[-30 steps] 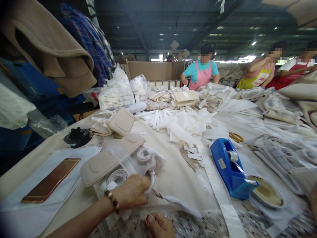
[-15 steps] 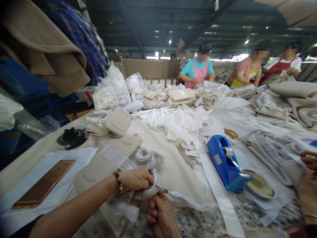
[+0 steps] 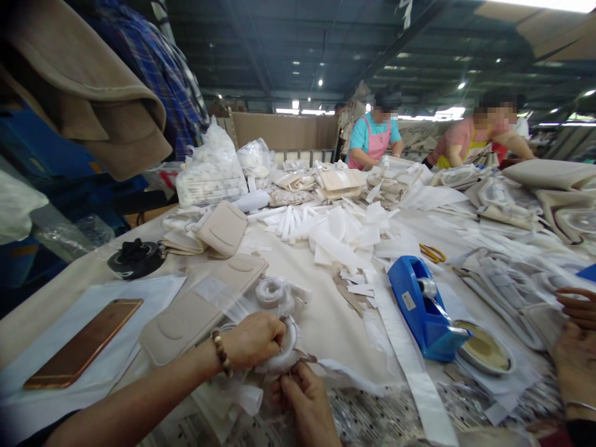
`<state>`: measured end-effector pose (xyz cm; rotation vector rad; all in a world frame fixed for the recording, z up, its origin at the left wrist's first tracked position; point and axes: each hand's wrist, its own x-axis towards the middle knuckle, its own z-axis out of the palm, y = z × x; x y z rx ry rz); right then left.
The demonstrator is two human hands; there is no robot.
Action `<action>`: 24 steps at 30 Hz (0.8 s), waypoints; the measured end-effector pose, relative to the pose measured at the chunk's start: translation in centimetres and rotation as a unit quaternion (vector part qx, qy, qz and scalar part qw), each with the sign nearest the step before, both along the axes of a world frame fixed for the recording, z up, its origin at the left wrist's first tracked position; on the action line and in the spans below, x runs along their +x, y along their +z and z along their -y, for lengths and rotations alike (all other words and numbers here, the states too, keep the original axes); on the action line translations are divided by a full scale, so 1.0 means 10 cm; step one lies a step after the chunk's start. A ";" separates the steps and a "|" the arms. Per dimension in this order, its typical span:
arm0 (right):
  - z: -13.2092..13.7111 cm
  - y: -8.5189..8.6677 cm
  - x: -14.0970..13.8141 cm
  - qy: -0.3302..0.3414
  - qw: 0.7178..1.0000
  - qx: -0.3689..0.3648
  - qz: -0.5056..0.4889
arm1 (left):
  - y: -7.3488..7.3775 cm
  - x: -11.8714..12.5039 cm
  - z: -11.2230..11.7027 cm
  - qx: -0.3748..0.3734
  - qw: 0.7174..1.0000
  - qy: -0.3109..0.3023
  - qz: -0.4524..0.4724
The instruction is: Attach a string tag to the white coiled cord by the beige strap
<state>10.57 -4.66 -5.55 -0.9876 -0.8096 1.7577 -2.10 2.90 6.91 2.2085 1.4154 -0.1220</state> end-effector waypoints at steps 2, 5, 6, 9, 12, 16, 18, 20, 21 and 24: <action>0.04 0.02 0.02 0.005 0.993 0.065 0.095 | 0.01 -0.04 -0.02 0.002 1.000 0.000 0.003; 0.07 0.10 0.06 0.017 0.963 0.129 0.237 | 0.01 -0.09 -0.05 -0.009 1.000 -0.004 0.015; 0.08 0.12 0.07 0.024 0.953 0.136 0.271 | 0.01 -0.10 -0.06 -0.018 1.000 -0.005 0.021; 0.08 0.13 0.10 0.064 0.948 0.130 0.282 | 0.00 -0.12 -0.08 -0.059 0.997 -0.005 0.049; 0.08 0.10 0.08 0.076 0.973 0.094 0.199 | -0.02 -0.13 -0.07 -0.111 0.990 0.004 0.090; 0.10 0.09 0.02 0.049 0.998 0.008 0.039 | -0.05 -0.14 -0.08 -0.165 0.973 0.044 0.154; 0.11 0.11 0.00 0.046 0.999 -0.027 -0.009 | -0.07 -0.14 -0.09 -0.184 0.963 0.073 0.183; 0.12 0.13 -0.01 0.041 0.997 -0.052 -0.036 | -0.11 -0.14 -0.10 -0.202 0.951 0.094 0.216; 0.12 0.14 -0.01 0.037 0.996 -0.063 -0.047 | -0.13 -0.14 -0.11 -0.211 0.944 0.102 0.233; 0.13 0.15 0.00 0.031 0.994 -0.090 -0.059 | -0.18 -0.15 -0.13 -0.232 0.922 0.118 0.286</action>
